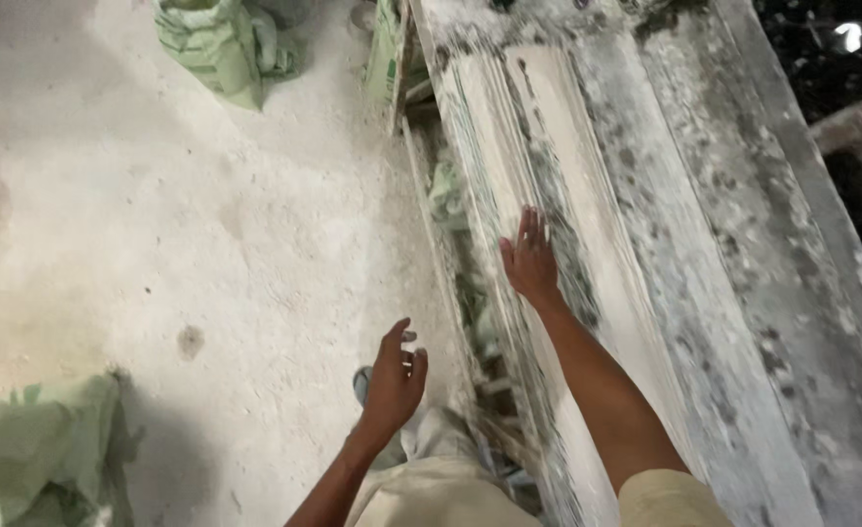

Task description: The person applies white plaster paste by hand onto long decorative molding strips laid on a workbench, rubbing and smoothing the paste along the grooved surfaces of each strip. They work along the length of the moldings and then mix more paste in a bowl with their hand.

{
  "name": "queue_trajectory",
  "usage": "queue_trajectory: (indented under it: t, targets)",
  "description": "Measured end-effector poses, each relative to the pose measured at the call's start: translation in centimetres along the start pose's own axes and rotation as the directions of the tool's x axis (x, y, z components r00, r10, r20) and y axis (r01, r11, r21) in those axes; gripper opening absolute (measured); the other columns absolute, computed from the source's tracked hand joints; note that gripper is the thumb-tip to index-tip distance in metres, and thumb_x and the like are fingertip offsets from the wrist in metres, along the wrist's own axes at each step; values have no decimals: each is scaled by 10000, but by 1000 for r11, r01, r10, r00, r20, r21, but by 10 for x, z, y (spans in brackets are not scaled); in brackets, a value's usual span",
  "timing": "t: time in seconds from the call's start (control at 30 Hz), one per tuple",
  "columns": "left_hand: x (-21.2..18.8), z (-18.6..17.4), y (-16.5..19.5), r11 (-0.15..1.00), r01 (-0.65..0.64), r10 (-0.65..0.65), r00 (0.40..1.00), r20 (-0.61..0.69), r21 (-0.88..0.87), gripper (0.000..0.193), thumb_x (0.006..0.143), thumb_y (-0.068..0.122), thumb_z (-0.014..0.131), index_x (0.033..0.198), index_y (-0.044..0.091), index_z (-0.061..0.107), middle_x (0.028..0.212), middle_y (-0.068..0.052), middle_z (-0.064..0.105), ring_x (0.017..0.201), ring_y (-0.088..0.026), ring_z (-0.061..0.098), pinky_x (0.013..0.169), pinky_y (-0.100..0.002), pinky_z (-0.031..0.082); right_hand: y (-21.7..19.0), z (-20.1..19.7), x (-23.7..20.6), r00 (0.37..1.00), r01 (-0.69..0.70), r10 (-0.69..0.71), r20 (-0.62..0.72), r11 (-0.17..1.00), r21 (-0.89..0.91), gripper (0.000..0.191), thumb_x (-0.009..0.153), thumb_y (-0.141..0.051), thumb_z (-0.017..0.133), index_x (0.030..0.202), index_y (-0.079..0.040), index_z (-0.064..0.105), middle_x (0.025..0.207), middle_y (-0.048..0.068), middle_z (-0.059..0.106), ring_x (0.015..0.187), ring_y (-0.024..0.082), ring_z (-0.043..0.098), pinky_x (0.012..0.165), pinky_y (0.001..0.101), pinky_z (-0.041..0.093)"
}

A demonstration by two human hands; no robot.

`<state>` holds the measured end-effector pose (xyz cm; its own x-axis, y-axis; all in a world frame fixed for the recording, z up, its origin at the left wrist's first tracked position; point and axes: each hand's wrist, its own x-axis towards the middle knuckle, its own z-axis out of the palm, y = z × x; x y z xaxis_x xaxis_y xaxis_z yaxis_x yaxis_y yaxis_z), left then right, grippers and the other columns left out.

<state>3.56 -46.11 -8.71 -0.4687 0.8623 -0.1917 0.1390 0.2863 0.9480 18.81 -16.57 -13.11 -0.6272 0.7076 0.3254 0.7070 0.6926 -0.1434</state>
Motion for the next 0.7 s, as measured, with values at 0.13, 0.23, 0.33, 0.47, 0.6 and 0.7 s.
queue_trajectory:
  t: [0.13,0.23,0.33,0.47,0.6,0.7]
  targets:
    - [74,-50,32,1000,-25,26,999,-31,5,536,981,122,581,1487,42,427,1302,-169,599,868,-215,677,672,-350,589,7,27,73,1000,-5,5,-7,1000,-25,757,1082,-393,481,1589,111,232,1591,365,340,1485,507,334,1215,564,296]
    - [120,-75,37,998,-5,0,997,-74,-58,533,990,121,566,1491,27,410,1322,-177,590,894,-211,687,685,-341,600,14,48,126,1000,9,-9,-26,1000,-20,751,1079,-379,484,1590,111,234,1584,355,354,1496,508,339,1218,560,302]
    - [159,-84,30,995,61,-69,993,-99,-78,549,979,140,577,1486,32,397,1303,-174,593,906,-199,698,666,-329,626,20,68,180,999,19,-20,-37,1000,-15,763,1090,-378,485,1603,119,216,1595,378,331,1487,530,324,1212,571,308]
    - [216,-81,26,994,90,-96,990,-100,-63,560,972,150,584,1488,35,399,1282,-170,615,858,-210,713,661,-337,613,29,91,248,997,-68,67,30,997,48,792,1062,-418,495,1607,70,191,1605,349,322,1492,508,320,1187,564,336]
    - [273,-80,37,994,112,-113,991,-74,-19,548,974,159,587,1480,46,411,1289,-166,604,854,-205,699,656,-341,608,33,108,306,995,-64,59,74,996,63,810,1058,-424,502,1615,60,166,1606,365,300,1489,525,297,1162,580,345]
    - [314,-77,49,994,111,-110,990,-92,6,537,980,161,581,1480,56,415,1293,-161,599,856,-196,693,648,-337,597,32,115,341,996,-40,37,81,999,26,819,1064,-438,504,1625,49,160,1603,364,295,1477,524,301,1176,603,330]
